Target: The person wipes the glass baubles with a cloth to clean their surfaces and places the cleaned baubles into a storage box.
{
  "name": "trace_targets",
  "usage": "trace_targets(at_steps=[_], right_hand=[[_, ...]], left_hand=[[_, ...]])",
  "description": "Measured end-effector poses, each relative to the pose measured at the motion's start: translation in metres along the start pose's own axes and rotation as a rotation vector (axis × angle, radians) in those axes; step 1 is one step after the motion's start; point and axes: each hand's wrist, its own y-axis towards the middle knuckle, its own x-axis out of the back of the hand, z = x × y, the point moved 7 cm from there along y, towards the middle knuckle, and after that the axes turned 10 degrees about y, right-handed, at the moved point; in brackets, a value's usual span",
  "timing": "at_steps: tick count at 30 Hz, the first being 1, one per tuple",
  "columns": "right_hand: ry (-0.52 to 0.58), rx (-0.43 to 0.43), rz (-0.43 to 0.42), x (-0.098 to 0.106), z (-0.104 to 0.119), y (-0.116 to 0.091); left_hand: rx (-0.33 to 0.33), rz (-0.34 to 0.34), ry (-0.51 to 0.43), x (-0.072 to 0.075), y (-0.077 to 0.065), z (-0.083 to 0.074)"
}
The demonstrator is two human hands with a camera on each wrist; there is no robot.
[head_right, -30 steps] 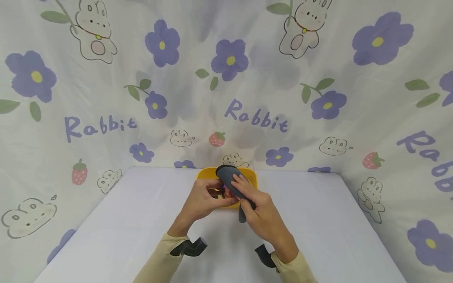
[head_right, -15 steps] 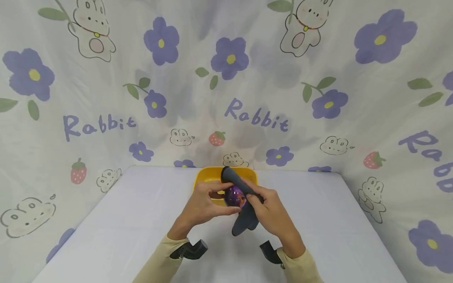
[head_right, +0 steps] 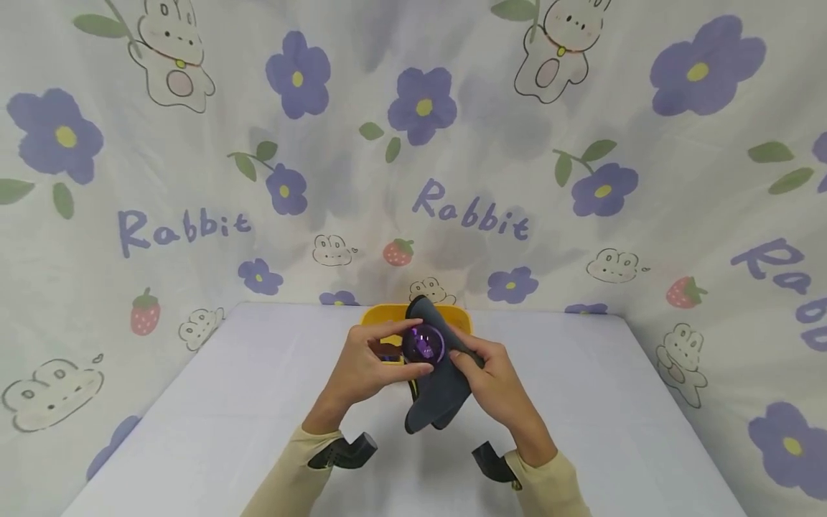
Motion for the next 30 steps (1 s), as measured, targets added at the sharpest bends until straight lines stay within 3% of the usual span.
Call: trace_targets(at_steps=[7, 13, 19, 30], right_hand=[[-0.030, 0.010, -0.017, 0.001, 0.002, -0.002], [-0.049, 0.007, -0.025, -0.002, 0.008, -0.004], [-0.127, 0.010, -0.069, -0.003, 0.014, -0.006], [-0.192, 0.083, -0.078, -0.012, 0.024, -0.008]], left_hand=[[0.042, -0.034, -0.042, 0.000, 0.000, 0.004], [0.105, -0.075, -0.028, 0.003, 0.000, 0.011], [0.147, -0.074, -0.009, 0.003, 0.002, 0.020], [0.161, -0.074, 0.013, 0.001, 0.002, 0.024]])
